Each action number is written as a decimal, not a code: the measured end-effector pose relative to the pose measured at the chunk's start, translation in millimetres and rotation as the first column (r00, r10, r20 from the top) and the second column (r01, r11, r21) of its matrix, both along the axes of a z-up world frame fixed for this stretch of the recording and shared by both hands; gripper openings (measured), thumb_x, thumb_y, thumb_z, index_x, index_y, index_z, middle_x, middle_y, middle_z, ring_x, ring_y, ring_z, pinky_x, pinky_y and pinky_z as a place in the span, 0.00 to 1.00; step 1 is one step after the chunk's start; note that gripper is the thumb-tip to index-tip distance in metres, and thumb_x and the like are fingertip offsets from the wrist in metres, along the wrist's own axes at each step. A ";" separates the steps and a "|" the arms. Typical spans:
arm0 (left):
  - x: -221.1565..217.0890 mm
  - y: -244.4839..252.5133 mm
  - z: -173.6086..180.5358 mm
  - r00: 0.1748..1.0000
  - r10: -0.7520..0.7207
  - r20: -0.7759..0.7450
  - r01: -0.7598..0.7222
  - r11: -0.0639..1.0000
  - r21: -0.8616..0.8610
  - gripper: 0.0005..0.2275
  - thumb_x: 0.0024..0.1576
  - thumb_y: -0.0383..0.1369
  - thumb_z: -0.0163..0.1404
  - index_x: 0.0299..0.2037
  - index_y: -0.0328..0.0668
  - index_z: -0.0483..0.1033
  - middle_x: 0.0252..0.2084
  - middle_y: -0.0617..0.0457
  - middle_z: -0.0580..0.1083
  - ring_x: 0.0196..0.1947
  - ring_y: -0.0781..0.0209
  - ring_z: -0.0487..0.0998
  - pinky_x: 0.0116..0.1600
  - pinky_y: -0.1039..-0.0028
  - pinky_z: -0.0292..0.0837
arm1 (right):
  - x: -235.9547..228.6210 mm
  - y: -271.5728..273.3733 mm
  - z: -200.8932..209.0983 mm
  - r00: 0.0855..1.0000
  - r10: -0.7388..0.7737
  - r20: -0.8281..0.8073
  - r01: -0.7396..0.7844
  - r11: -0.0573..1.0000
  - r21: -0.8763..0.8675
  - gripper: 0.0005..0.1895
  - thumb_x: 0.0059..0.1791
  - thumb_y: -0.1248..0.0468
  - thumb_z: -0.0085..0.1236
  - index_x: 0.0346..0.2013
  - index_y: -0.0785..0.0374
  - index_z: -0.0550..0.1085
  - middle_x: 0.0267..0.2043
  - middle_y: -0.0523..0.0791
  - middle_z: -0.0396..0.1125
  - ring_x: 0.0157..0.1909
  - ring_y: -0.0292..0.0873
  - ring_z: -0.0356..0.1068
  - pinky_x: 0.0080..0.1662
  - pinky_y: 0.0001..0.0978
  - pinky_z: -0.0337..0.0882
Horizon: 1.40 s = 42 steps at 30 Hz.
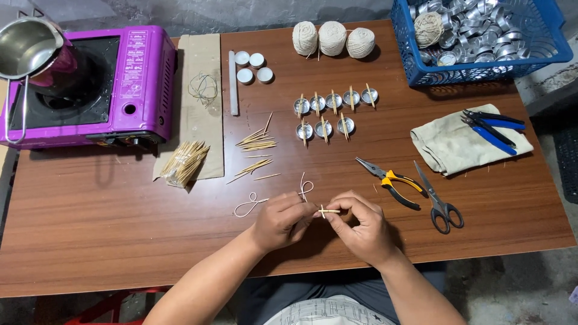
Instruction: Assembling candle wick holders by tying string to toothpicks and cutting the ends.
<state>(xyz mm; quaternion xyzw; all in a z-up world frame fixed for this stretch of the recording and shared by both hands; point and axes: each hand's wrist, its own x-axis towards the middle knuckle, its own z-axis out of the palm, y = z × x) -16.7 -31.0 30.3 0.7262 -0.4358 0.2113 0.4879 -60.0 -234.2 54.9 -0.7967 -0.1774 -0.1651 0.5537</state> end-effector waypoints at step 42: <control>2.6 -3.0 -6.9 0.952 0.083 0.295 -0.093 0.996 0.020 0.06 0.61 0.26 0.50 0.33 0.37 0.78 0.22 0.51 0.65 0.19 0.54 0.70 0.27 0.71 0.71 | -1.0 -12.1 -25.6 0.893 0.253 -0.371 -0.255 0.966 0.045 0.09 0.54 0.63 0.47 0.32 0.62 0.70 0.22 0.46 0.60 0.27 0.42 0.62 0.32 0.39 0.67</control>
